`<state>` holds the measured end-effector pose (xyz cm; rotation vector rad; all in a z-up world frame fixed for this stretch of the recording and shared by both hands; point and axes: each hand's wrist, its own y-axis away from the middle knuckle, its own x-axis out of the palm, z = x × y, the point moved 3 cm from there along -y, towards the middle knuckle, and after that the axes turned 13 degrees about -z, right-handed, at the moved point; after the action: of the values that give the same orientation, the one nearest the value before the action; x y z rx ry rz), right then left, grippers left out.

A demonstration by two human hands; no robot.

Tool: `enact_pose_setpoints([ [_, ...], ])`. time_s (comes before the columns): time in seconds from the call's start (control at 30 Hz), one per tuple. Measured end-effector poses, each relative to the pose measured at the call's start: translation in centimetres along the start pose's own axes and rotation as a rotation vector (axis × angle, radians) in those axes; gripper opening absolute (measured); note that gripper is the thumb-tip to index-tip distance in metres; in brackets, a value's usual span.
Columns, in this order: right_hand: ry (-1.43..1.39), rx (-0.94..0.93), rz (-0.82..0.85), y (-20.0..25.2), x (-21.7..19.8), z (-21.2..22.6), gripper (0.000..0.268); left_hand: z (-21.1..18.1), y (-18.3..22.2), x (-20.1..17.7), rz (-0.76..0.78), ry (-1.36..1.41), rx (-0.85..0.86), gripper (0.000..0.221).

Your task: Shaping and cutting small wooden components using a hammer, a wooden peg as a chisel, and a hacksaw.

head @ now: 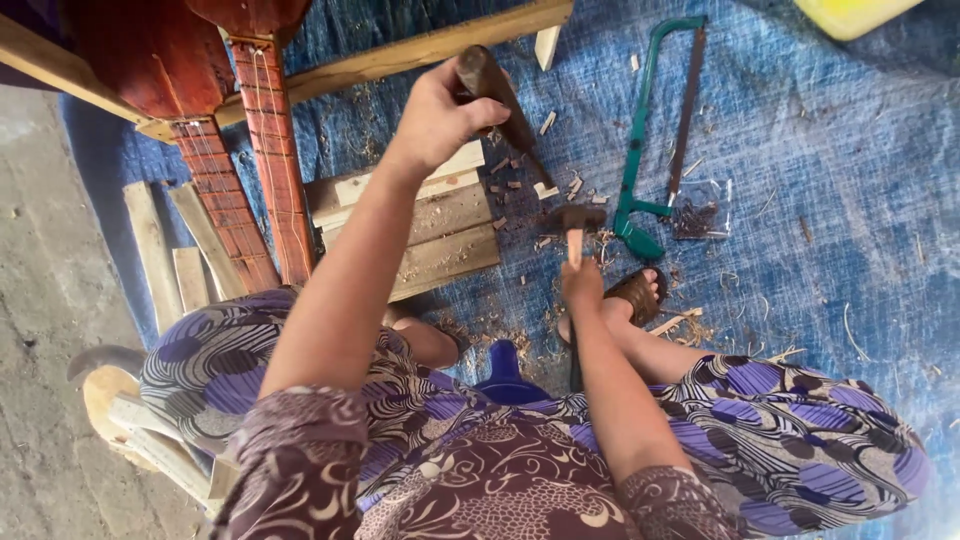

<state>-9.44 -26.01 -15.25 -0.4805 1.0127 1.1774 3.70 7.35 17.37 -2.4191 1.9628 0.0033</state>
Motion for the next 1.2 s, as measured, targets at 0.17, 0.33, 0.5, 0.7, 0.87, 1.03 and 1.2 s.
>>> enact_pose_setpoints([
  [0.17, -0.254, -0.213, -0.124, -0.1, -1.3, 3.2, 0.040, -8.2, 2.2, -2.4, 0.026, -0.136, 0.094, 0.035],
  [0.33, -1.222, -0.090, 0.581, 4.6, -13.5, 21.5, 0.106, -11.1, 6.4, -4.7, -0.016, -0.211, 0.107, 0.037],
  [0.5, -1.207, -0.194, 0.589, 6.7, -14.3, 22.2, 0.031, -9.6, 10.0, -6.5, -0.040, -0.086, -0.030, 0.031],
  [0.7, -1.346, 0.243, 0.619, 2.5, -7.4, 15.5, 0.020, -9.4, 11.1, -10.6, -0.302, 0.195, 0.067, 0.039],
  [0.87, -1.122, 0.445, 0.575, -1.9, -2.9, 11.0, 0.020, -11.6, 12.3, -14.1, -0.359, 0.275, -0.062, 0.037],
  [1.03, -0.704, 0.295, 0.417, -4.3, 0.8, 13.1, 0.036, -11.3, 13.0, -15.4, -0.280, 0.318, -0.005, 0.032],
  [1.2, 0.210, -0.695, 0.219, -7.6, 5.4, 18.1, 0.054, -9.9, 13.1, -16.2, -0.252, 0.009, -0.039, 0.034],
])
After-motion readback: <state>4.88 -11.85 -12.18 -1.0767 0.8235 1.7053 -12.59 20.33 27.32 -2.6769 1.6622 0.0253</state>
